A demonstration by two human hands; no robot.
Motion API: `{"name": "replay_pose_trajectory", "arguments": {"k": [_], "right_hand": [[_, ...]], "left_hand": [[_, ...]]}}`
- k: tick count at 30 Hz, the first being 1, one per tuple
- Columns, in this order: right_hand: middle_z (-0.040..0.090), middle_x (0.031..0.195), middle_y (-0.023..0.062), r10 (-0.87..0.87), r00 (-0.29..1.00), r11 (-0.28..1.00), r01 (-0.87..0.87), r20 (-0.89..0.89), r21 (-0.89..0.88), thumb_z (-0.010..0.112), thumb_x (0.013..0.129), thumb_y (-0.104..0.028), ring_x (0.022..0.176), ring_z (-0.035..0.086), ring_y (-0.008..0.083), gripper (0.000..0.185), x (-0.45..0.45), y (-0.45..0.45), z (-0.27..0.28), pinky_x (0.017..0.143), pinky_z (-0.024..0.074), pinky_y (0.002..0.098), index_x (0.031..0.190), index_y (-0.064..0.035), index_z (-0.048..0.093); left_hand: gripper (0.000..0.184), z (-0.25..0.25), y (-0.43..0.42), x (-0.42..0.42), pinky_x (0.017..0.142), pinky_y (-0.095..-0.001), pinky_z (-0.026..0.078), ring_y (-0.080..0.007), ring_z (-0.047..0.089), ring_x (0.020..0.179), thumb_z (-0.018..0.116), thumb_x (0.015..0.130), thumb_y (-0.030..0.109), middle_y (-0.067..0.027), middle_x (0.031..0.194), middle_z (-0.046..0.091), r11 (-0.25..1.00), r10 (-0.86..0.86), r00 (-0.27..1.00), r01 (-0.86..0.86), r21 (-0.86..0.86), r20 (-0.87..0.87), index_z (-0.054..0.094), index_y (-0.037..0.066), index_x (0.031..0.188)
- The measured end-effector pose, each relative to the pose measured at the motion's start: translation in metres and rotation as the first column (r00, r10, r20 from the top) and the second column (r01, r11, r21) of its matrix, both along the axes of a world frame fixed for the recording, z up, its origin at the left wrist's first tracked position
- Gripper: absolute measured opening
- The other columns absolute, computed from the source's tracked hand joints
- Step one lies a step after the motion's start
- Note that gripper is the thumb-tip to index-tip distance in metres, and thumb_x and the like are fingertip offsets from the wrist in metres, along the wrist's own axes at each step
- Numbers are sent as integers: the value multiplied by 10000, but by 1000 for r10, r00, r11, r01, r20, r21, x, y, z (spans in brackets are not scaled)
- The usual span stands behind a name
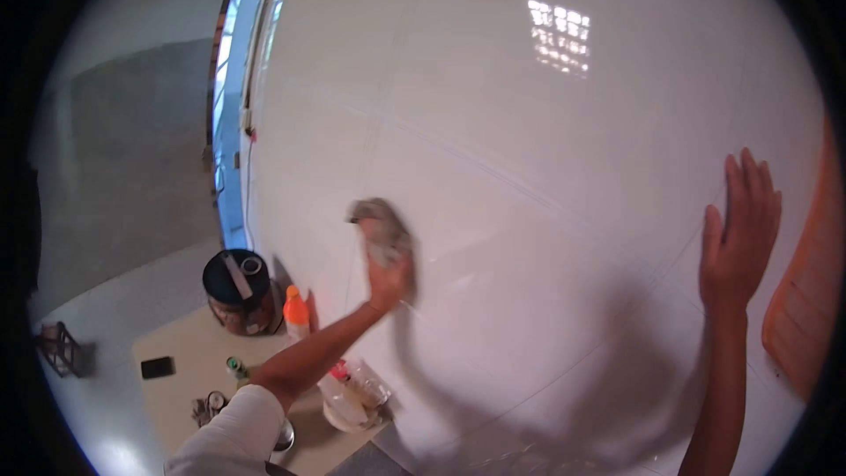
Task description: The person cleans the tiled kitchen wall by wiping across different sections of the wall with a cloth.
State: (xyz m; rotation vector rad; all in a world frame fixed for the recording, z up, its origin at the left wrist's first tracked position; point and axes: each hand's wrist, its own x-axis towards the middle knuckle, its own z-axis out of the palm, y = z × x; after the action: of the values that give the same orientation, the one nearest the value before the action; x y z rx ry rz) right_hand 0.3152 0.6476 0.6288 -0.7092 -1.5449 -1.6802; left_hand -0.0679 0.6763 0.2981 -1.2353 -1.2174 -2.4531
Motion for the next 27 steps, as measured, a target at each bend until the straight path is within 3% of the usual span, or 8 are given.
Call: {"name": "replay_pose_trajectory", "arguments": {"k": [4, 7, 10, 12, 16, 18, 23, 27], "right_hand": [[372, 1483, 32, -1, 999, 999, 0, 38, 40, 432, 955, -223, 1406, 270, 238, 473, 7, 6, 5, 1171, 140, 463, 1425, -199, 384], [374, 1487, 29, -18, 997, 999, 15, 73, 43, 413, 969, -281, 1411, 266, 246, 469, 12, 8, 9, 1163, 142, 492, 1432, -216, 378], [372, 1489, 31, -30, 996, 996, 23, 84, 90, 399, 973, -324, 1408, 273, 256, 468, 15, 13, 8, 1157, 153, 503, 1431, -228, 380], [376, 1486, 33, -9, 995, 995, -2, 104, 98, 392, 975, -335, 1404, 282, 256, 467, 13, 14, 7, 1155, 162, 504, 1430, -232, 383], [379, 1484, 39, -1, 993, 996, -9, 114, 92, 382, 980, -345, 1401, 288, 257, 462, 16, 15, 9, 1150, 190, 489, 1426, -227, 392], [405, 1465, 52, 4, 993, 999, -10, 120, 52, 396, 978, -335, 1388, 315, 263, 454, 20, 17, 12, 1150, 201, 474, 1415, -210, 413], [349, 1497, 86, 198, 980, 970, -193, 19, -149, 353, 995, -129, 1404, 283, 237, 450, 8, 12, 4, 1152, 230, 393, 1445, -133, 366], [320, 1511, 93, 126, 991, 985, -120, 43, -122, 349, 999, -137, 1408, 274, 224, 461, 11, 15, 6, 1152, 227, 378, 1459, -111, 330]], "left_hand": [[605, -5, -37, 71, 1091, -552, 252, -446, 335, 1293, 683, 776, 384, -221, 1323, 402, 987, 94, 744, -155, -34, -662, 502, 139, 1298], [544, -6, -33, 53, 1072, -555, 276, -440, 363, 1261, 667, 797, 416, -205, 1309, 399, 981, 103, 610, -192, -20, -786, 543, 140, 1250], [696, -3, -29, 17, 1077, -541, 272, -407, 360, 1275, 698, 756, 444, -203, 1321, 376, 990, 120, 749, -142, 20, -652, 471, 88, 1309], [839, -17, -17, -3, 1091, -503, 259, -367, 324, 1314, 702, 731, 436, -209, 1356, 348, 967, -193, 950, 226, 114, -244, 349, 16, 1366], [854, -96, 29, -79, 1105, -424, 245, -345, 297, 1331, 611, 783, 390, -216, 1399, 318, 981, 139, 990, -141, -132, -27, 215, -36, 1408], [571, -82, 19, -111, 1045, -419, 310, -350, 422, 1220, 506, 881, 276, -223, 1310, 426, 941, 311, 925, -267, -210, 220, 367, -45, 1332], [426, -55, 7, -124, 1014, -418, 331, -362, 462, 1166, 454, 903, 220, -223, 1241, 497, 921, 389, 889, -370, -124, 243, 485, -41, 1239], [695, -115, 4, -34, 1123, -419, 209, -386, 297, 1351, 515, 876, 220, -272, 1436, 316, 958, 186, 978, -159, -238, 94, 213, -100, 1415]]}}
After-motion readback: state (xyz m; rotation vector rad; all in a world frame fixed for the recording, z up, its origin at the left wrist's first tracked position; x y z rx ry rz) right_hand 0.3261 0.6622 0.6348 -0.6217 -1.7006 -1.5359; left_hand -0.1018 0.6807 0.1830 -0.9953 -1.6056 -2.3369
